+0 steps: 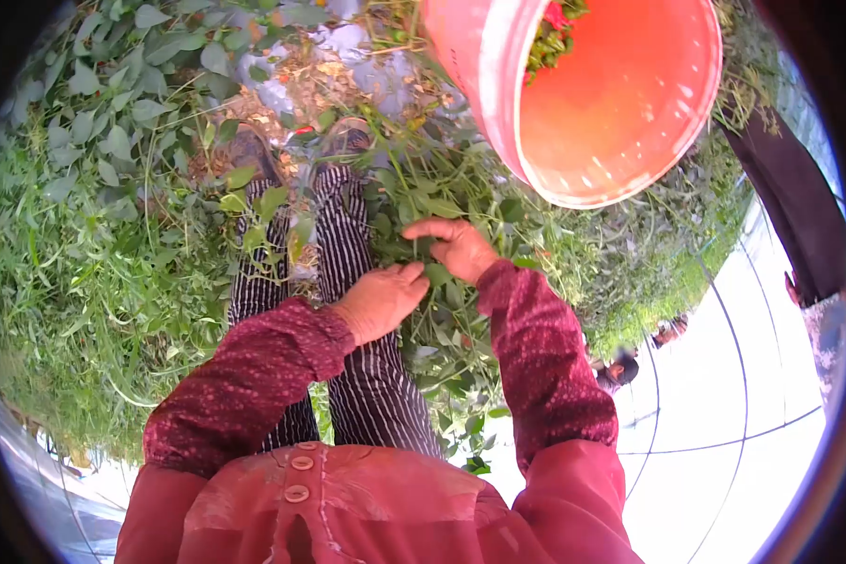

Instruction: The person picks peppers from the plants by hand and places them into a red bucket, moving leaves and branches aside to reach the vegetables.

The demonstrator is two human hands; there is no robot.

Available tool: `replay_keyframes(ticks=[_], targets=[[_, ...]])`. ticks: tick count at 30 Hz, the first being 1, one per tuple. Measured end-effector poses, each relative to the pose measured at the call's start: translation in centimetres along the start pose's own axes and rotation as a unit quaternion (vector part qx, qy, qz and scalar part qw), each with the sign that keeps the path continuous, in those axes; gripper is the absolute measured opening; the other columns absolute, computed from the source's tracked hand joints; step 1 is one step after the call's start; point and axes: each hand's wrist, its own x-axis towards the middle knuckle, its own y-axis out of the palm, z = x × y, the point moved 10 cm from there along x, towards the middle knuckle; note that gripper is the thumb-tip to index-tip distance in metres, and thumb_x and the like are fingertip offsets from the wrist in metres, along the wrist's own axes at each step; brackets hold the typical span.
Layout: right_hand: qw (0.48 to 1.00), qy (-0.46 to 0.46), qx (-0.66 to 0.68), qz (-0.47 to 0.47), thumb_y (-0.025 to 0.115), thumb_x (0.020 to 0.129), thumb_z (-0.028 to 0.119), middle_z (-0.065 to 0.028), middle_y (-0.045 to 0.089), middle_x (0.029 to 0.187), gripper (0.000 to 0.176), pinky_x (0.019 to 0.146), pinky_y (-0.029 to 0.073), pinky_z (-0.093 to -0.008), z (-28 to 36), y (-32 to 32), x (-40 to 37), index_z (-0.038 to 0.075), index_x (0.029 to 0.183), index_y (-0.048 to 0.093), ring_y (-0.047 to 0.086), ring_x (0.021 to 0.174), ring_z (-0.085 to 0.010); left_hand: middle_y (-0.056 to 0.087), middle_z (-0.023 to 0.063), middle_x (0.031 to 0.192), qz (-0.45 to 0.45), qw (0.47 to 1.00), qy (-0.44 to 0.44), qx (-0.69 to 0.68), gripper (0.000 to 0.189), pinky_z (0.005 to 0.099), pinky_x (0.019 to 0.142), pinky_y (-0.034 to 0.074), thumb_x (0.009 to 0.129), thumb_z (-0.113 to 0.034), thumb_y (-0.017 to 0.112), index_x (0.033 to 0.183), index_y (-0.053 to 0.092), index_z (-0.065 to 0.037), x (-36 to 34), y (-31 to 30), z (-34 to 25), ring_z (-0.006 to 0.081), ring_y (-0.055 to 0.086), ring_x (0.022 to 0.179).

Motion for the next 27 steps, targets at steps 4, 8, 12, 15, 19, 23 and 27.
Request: replay_keyframes(ticks=[4, 8, 12, 15, 19, 23, 27], targets=[[0.932, -0.148, -0.325, -0.053, 0.054, 0.069, -0.002, -0.0104, 0.062, 0.106, 0.032, 0.086, 0.046, -0.0382, 5.6, 1.7, -0.2, 0.008, 0.099, 0.064, 0.058, 0.1, -0.0314, 0.054, 0.0122, 0.1, -0.145, 0.988, -0.017, -0.04, 0.025, 0.0352, 0.076, 0.049, 0.073, -0.007, 0.055, 0.097, 0.055, -0.002, -3.6, -5.9, 1.4, 0.0276, 0.058, 0.09], [0.882, -0.192, -0.403, -0.15, 0.057, 0.073, 0.001, -0.0101, 0.063, 0.102, 0.033, 0.088, 0.045, -0.0405, 15.8, 3.6, -0.8, 0.009, 0.105, 0.06, 0.058, 0.098, -0.0318, 0.062, 0.0123, 0.092, -0.31, 0.941, -0.131, -0.041, 0.024, 0.0343, 0.065, 0.052, 0.075, 0.0, 0.054, 0.098, 0.058, -0.003, -12.7, -15.5, 7.7, 0.0274, 0.063, 0.075], [0.947, -0.267, -0.108, -0.146, 0.059, 0.077, 0.0, -0.0098, 0.065, 0.101, 0.032, 0.084, 0.049, -0.0335, 22.3, 7.4, 0.7, 0.009, 0.108, 0.059, 0.062, 0.094, -0.0252, 0.064, 0.0072, 0.087, -0.452, 0.769, -0.269, -0.363, 0.018, 0.03, 0.064, 0.054, 0.081, 0.001, 0.053, 0.097, 0.062, -0.001, -22.5, -16.8, 18.5, 0.018, 0.063, 0.073], [0.966, -0.254, -0.022, -0.051, 0.055, 0.085, 0.009, -0.0096, 0.065, 0.095, 0.024, 0.077, 0.052, -0.0331, 23.2, 13.8, 3.2, 0.009, 0.109, 0.056, 0.064, 0.086, -0.023, 0.064, 0.0059, 0.086, -0.415, 0.634, -0.419, -0.501, 0.019, 0.0289, 0.063, 0.054, 0.082, 0.001, 0.051, 0.097, 0.063, -0.001, -27.0, -14.4, 23.8, 0.0171, 0.063, 0.074], [0.96, -0.255, -0.116, 0.017, 0.05, 0.087, 0.015, -0.0103, 0.063, 0.089, 0.02, 0.07, 0.053, -0.0363, 21.7, 21.4, 6.1, 0.007, 0.106, 0.052, 0.062, 0.077, -0.0251, 0.066, 0.0131, 0.087, -0.326, 0.7, -0.529, -0.351, 0.026, 0.0333, 0.069, 0.053, 0.08, -0.003, 0.052, 0.103, 0.061, 0.001, -29.3, -10.4, 31.3, 0.023, 0.065, 0.075], [0.954, -0.274, -0.123, 0.024, 0.053, 0.085, 0.014, -0.0108, 0.063, 0.09, 0.024, 0.072, 0.052, -0.0371, 20.2, 24.4, 7.2, 0.006, 0.108, 0.051, 0.062, 0.081, -0.0252, 0.063, 0.0248, 0.091, -0.258, 0.828, -0.497, 0.043, 0.029, 0.042, 0.078, 0.049, 0.075, -0.006, 0.052, 0.102, 0.058, 0.003, -25.5, -14.4, 33.3, 0.0372, 0.061, 0.086], [0.953, -0.256, -0.145, 0.064, 0.053, 0.083, 0.012, -0.0128, 0.061, 0.094, 0.027, 0.077, 0.049, -0.0387, 19.6, 25.2, 8.2, 0.004, 0.108, 0.052, 0.059, 0.087, -0.0289, 0.057, 0.0247, 0.109, -0.165, 0.783, -0.596, 0.065, 0.031, 0.0437, 0.082, 0.048, 0.075, -0.006, 0.054, 0.105, 0.051, 0.001, -25.1, -11.0, 37.3, 0.0375, 0.06, 0.096]])
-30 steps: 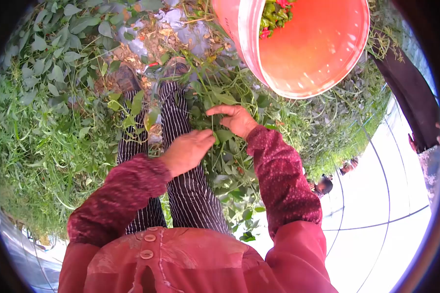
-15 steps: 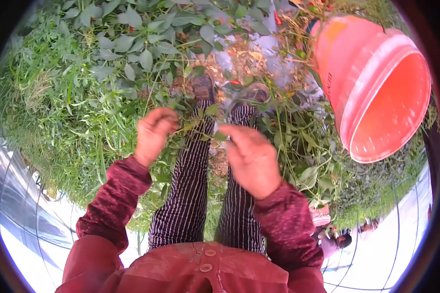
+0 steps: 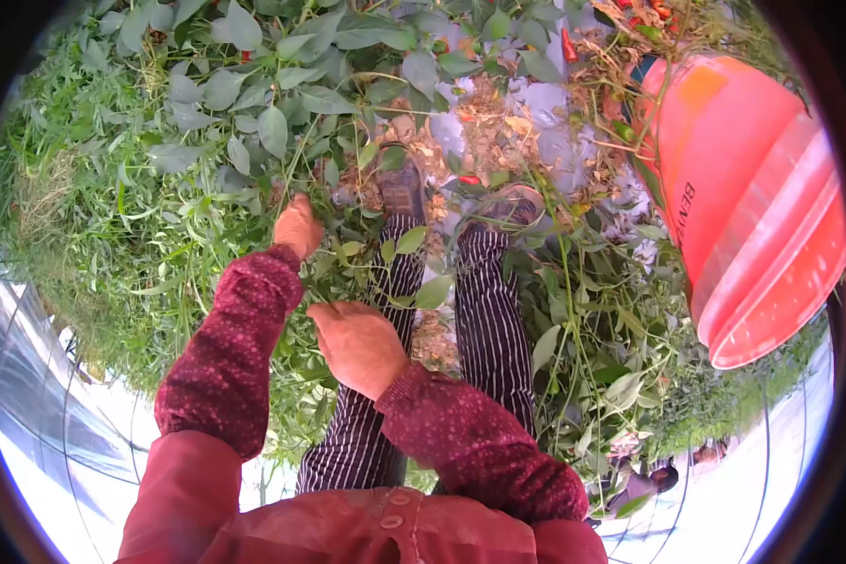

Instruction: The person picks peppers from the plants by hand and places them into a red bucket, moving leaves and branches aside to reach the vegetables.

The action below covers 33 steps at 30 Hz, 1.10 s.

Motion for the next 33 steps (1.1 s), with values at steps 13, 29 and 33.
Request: replay_keyframes(ticks=[13, 29, 33], targets=[[0.997, -0.049, 0.025, -0.048, 0.053, 0.083, 0.012, -0.0141, 0.061, 0.09, 0.025, 0.079, 0.046, -0.0404, 1.9, -2.0, 1.1, -0.002, 0.105, 0.052, 0.058, 0.088, -0.029, 0.06, 0.026, 0.104, 0.04, 0.999, 0.001, -0.011, 0.041, 0.0415, 0.078, 0.05, 0.08, -0.016, 0.056, 0.114, 0.045, 0.002, -0.6, 1.0, 1.8, 0.0352, 0.061, 0.093], [0.924, 0.034, 0.368, -0.103, 0.056, 0.086, 0.008, -0.0144, 0.067, 0.091, 0.022, 0.071, 0.052, -0.0299, -1.6, -3.0, 2.6, 0.004, 0.107, 0.057, 0.066, 0.082, -0.0214, 0.06, 0.0056, 0.079, 0.168, 0.837, -0.065, -0.517, 0.03, 0.0235, 0.051, 0.041, 0.089, -0.027, 0.059, 0.105, 0.052, -0.002, -17.7, 0.6, 3.1, 0.0117, 0.053, 0.059], [0.953, 0.076, 0.281, -0.081, 0.053, 0.088, 0.003, -0.0068, 0.064, 0.09, 0.02, 0.077, 0.048, -0.0261, -2.5, -3.0, 2.6, 0.001, 0.108, 0.056, 0.06, 0.085, -0.0126, 0.064, 0.0171, 0.089, 0.009, 0.955, 0.097, -0.281, 0.035, 0.0343, 0.068, 0.05, 0.086, -0.025, 0.062, 0.109, 0.049, -0.001, -19.1, -1.6, 0.2, 0.0294, 0.064, 0.08]])
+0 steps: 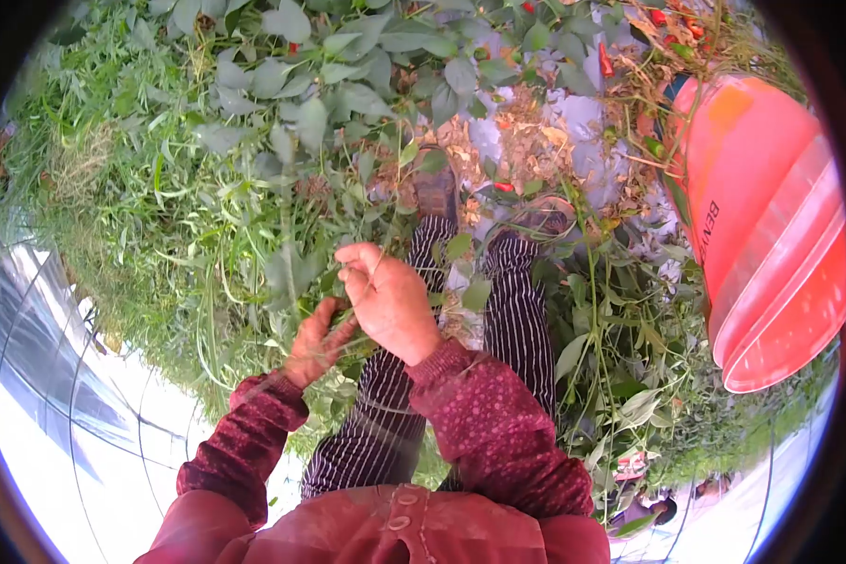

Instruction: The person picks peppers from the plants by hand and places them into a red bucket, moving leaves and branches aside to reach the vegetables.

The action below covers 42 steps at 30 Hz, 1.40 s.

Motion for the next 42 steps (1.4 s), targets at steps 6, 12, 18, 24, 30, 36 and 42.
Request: replay_keyframes(ticks=[6, 12, 18, 24, 30, 36, 42], targets=[[0.998, -0.014, -0.056, -0.005, 0.054, 0.086, 0.003, -0.011, 0.065, 0.087, 0.019, 0.074, 0.05, -0.0297, 0.1, -0.1, -0.1, 0.002, 0.105, 0.056, 0.064, 0.083, -0.0182, 0.059, 0.0204, 0.099, 0.056, 0.994, -0.089, 0.001, 0.03, 0.0405, 0.076, 0.048, 0.089, -0.024, 0.057, 0.109, 0.048, -0.003, -0.5, 0.4, 0.3, 0.0379, 0.059, 0.09], [0.996, 0.034, -0.078, 0.013, 0.055, 0.084, 0.002, -0.014, 0.065, 0.088, 0.018, 0.073, 0.05, -0.0324, -1.7, 1.0, 0.0, 0.0, 0.102, 0.056, 0.064, 0.082, -0.0241, 0.06, 0.0209, 0.092, -0.005, 0.998, 0.033, 0.062, 0.029, 0.0423, 0.072, 0.049, 0.082, -0.017, 0.063, 0.103, 0.049, -0.003, -0.6, -0.4, -3.9, 0.0386, 0.059, 0.087], [0.988, 0.009, -0.152, 0.032, 0.052, 0.082, 0.007, -0.0194, 0.065, 0.09, 0.023, 0.073, 0.05, -0.0386, -3.0, 2.2, 0.4, 0.001, 0.104, 0.056, 0.063, 0.084, -0.0345, 0.062, 0.0176, 0.087, -0.014, 1.0, -0.019, 0.016, 0.03, 0.0384, 0.066, 0.05, 0.082, -0.022, 0.066, 0.099, 0.049, -0.004, 0.3, -2.6, -3.2, 0.0368, 0.062, 0.079], [0.974, 0.15, 0.148, 0.08, 0.061, 0.087, 0.023, -0.0165, 0.063, 0.097, 0.052, 0.073, 0.049, -0.0263, -3.8, 4.1, -0.2, -0.011, 0.122, 0.042, 0.061, 0.083, -0.0162, 0.061, 0.0121, 0.082, 0.001, 0.994, 0.109, -0.017, 0.027, 0.0351, 0.067, 0.051, 0.074, -0.011, 0.072, 0.09, 0.052, -0.003, -0.3, -2.9, -7.9, 0.0261, 0.064, 0.076], [0.882, 0.238, 0.383, 0.137, 0.062, 0.086, 0.015, -0.0086, 0.058, 0.105, 0.046, 0.077, 0.05, -0.0308, -4.2, 5.9, -0.9, 0.005, 0.127, 0.043, 0.059, 0.089, -0.0198, 0.058, 0.0106, 0.08, 0.019, 0.982, 0.189, 0.014, 0.03, 0.0373, 0.068, 0.048, 0.061, -0.001, 0.069, 0.086, 0.055, -0.006, -1.1, -2.3, -11.4, 0.0306, 0.059, 0.075], [0.904, 0.232, 0.349, 0.082, 0.054, 0.091, 0.011, 0.0035, 0.051, 0.074, 0.018, 0.051, 0.042, -0.0225, -4.2, 6.1, -0.6, 0.007, 0.108, 0.055, 0.049, 0.059, -0.0074, 0.058, 0.0098, 0.081, 0.035, 0.975, 0.22, -0.005, 0.024, 0.0371, 0.067, 0.047, 0.065, -0.003, 0.066, 0.086, 0.053, -0.005, -2.4, -2.5, -13.1, 0.0294, 0.058, 0.072], [0.99, -0.073, -0.123, -0.007, 0.056, 0.084, 0.014, -0.0142, 0.053, 0.062, 0.019, 0.053, 0.044, -0.0401, -2.8, 5.1, 0.0, 0.006, 0.1, 0.05, 0.056, 0.055, -0.0258, 0.059, 0.0102, 0.078, 0.003, 0.963, 0.241, 0.124, 0.023, 0.0359, 0.064, 0.048, 0.068, -0.002, 0.067, 0.085, 0.051, -0.004, -3.2, -4.6, -15.4, 0.0274, 0.06, 0.067]])
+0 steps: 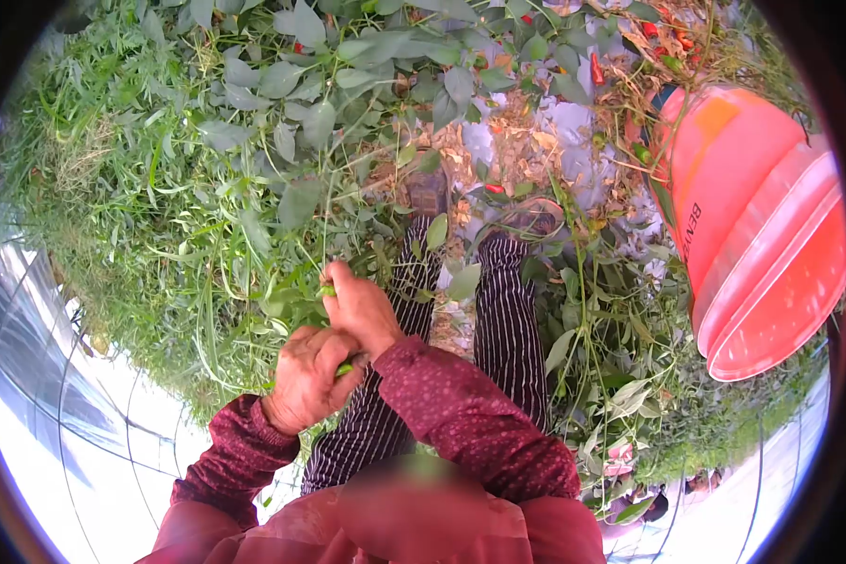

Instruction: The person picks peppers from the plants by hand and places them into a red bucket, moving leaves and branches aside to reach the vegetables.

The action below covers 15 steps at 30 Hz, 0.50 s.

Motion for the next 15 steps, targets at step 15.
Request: replay_keyframes(ticks=[15], targets=[[0.933, 0.021, -0.306, 0.19, 0.058, 0.072, 0.011, -0.0167, 0.055, 0.108, 0.043, 0.09, 0.04, -0.041, 2.0, -0.6, -1.0, -0.001, 0.114, 0.053, 0.055, 0.103, -0.0268, 0.057, 0.0008, 0.081, -0.065, 0.93, -0.273, -0.237, 0.019, 0.0205, 0.06, 0.044, 0.081, 0.0, 0.059, 0.099, 0.053, -0.002, 2.3, 0.5, 12.3, 0.0059, 0.05, 0.07]])
